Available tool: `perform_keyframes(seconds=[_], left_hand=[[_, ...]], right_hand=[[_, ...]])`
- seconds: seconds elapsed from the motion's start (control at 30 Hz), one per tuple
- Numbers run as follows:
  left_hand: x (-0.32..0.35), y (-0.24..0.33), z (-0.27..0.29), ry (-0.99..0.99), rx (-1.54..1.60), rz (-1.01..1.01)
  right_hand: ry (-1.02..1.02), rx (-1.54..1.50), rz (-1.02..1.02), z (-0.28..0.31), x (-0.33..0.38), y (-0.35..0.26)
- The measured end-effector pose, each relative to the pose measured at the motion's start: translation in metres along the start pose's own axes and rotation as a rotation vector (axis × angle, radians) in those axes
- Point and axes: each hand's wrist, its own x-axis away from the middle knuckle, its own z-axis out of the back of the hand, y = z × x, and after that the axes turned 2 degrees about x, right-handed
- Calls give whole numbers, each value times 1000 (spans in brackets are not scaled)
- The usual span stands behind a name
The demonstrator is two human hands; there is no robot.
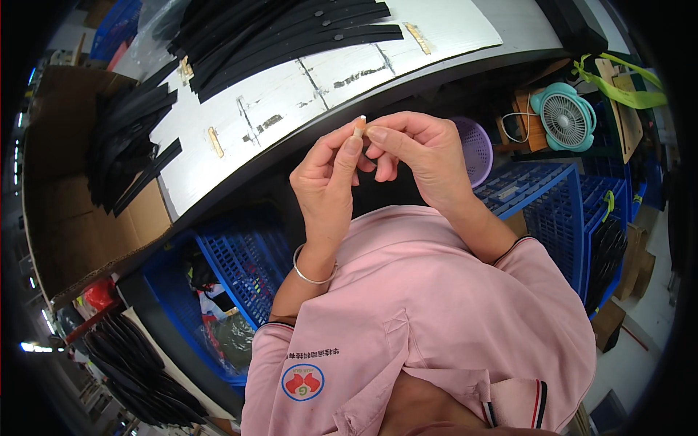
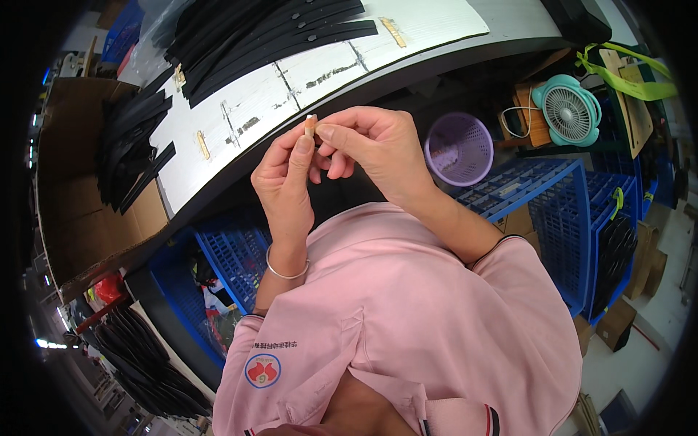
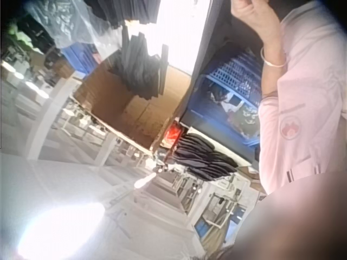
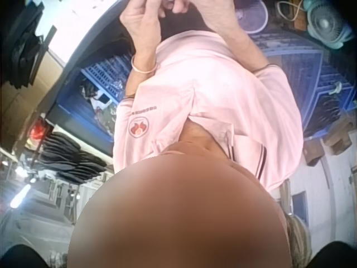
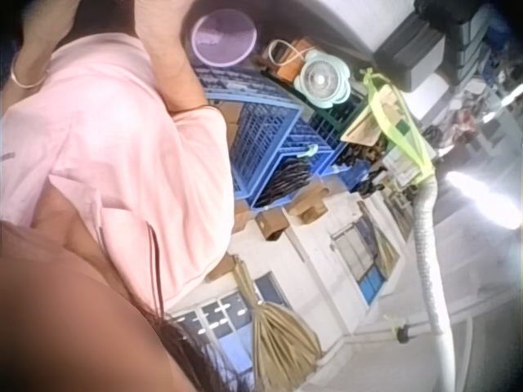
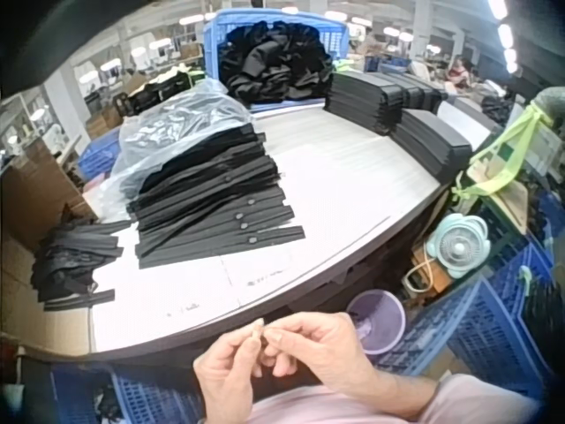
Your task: The recorder is using a template and a pen to mark precise measurement lines on a series of black zippers at a workstation.
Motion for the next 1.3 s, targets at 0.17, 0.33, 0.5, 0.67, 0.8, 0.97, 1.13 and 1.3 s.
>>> perform_keyframes(seconds=[0.17, 0.33, 0.5, 0.67, 0.8, 0.97, 1.13, 1.3], left_hand=[[0, -4, 3, 37, -31, -39], [-1, -2, 2, 12, -44, -72], [-1, -1, 6, -35, -100, -76], [4, -2, 6, -12, -123, -71], [6, -4, 7, 0, -173, -82], [6, -7, 6, -14, -189, -102], [8, -6, 0, 2, -249, -156], [12, -10, -3, 2, -172, -85]], right_hand=[[-40, 16, -25, -3, 0, -3], [-38, -52, -71, 0, 0, -3], [-38, -107, -75, 1, 1, 0], [-40, -124, -66, 1, 3, 7], [-36, -133, -63, 0, 3, 9], [-13, -119, -53, 0, 5, 11], [27, -160, -90, -2, 6, 12], [29, -11, -31, 1, 9, 7]])
